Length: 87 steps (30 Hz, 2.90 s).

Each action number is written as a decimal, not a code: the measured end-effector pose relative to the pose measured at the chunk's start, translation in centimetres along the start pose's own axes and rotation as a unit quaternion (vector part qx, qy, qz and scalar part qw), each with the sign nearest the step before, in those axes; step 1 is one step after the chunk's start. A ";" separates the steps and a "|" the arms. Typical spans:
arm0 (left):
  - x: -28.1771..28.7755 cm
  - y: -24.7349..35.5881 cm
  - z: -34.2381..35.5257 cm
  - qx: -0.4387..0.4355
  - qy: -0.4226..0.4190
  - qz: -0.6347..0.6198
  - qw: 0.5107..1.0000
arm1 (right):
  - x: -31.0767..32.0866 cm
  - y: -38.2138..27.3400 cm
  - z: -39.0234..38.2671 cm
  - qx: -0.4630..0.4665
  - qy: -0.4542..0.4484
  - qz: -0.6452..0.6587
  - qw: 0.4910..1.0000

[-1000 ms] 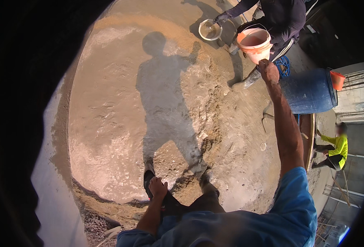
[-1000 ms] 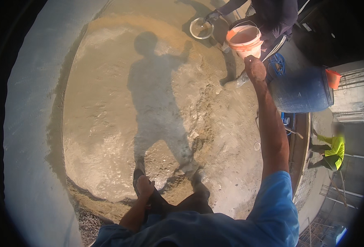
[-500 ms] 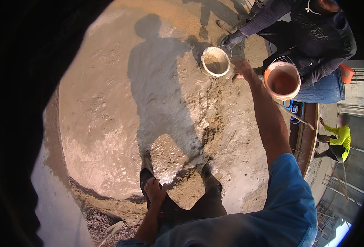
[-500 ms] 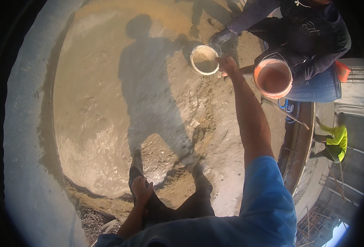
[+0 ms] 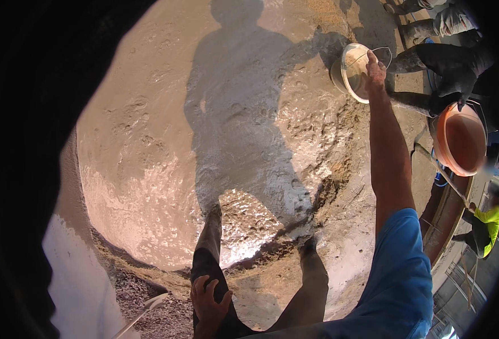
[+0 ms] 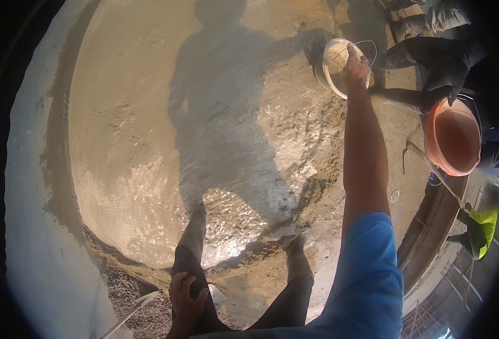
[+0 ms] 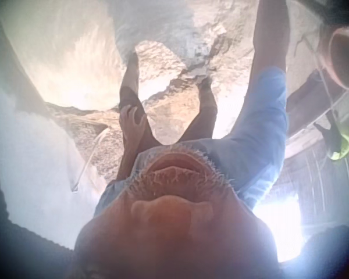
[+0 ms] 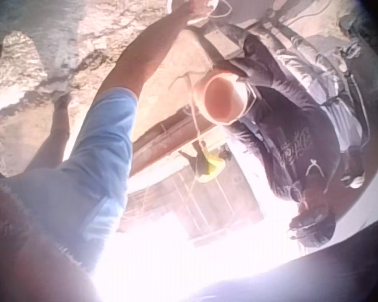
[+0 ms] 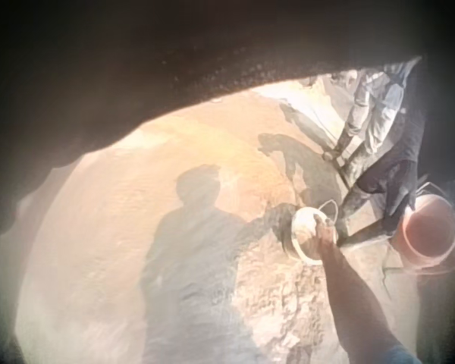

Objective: The person uses a long-handled screed to level wet concrete on a floor while other workers assist nearby. The person also scoops and pours concrete from buckets to fill low spots and continues smoothing the surface with the screed and a shovel.

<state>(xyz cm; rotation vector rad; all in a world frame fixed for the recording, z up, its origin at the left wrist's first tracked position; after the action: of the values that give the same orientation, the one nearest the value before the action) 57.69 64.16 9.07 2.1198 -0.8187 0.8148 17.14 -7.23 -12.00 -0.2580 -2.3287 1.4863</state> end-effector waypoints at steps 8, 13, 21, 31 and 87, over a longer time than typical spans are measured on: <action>2.9 -0.4 2.9 0.014 -0.007 -0.053 0.998 | -7.1 -3.9 -3.1 0.075 -0.112 -0.025 0.991; 4.2 -1.7 4.4 0.014 0.021 -0.106 0.994 | -9.5 -4.9 -16.9 0.097 -0.109 0.024 0.989; -3.6 -9.8 23.1 0.136 0.089 -0.539 0.827 | -18.8 -0.8 -42.7 -0.092 -0.356 -0.147 0.918; 0.1 -34.4 15.1 0.392 0.384 -0.275 0.790 | -37.0 15.5 -69.1 -0.329 -0.606 -0.102 0.717; -13.9 -28.0 3.3 0.211 -0.017 -0.371 0.904 | 16.9 11.6 -49.2 -0.272 -0.088 0.025 0.958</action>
<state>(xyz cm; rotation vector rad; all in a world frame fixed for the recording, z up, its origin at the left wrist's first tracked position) 71.13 81.01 -13.81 2.5461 0.2116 0.5574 20.69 44.70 -0.37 -0.3356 -2.8612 0.8834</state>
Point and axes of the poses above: each hand's wrist, its own z-axis towards the middle knuckle, its own x-axis out of the back of the hand, y = z × x, the point moved 9 cm from there along z, towards the middle knuckle, and after that the axes turned 3 degrees about -x, right-handed, at the moved point
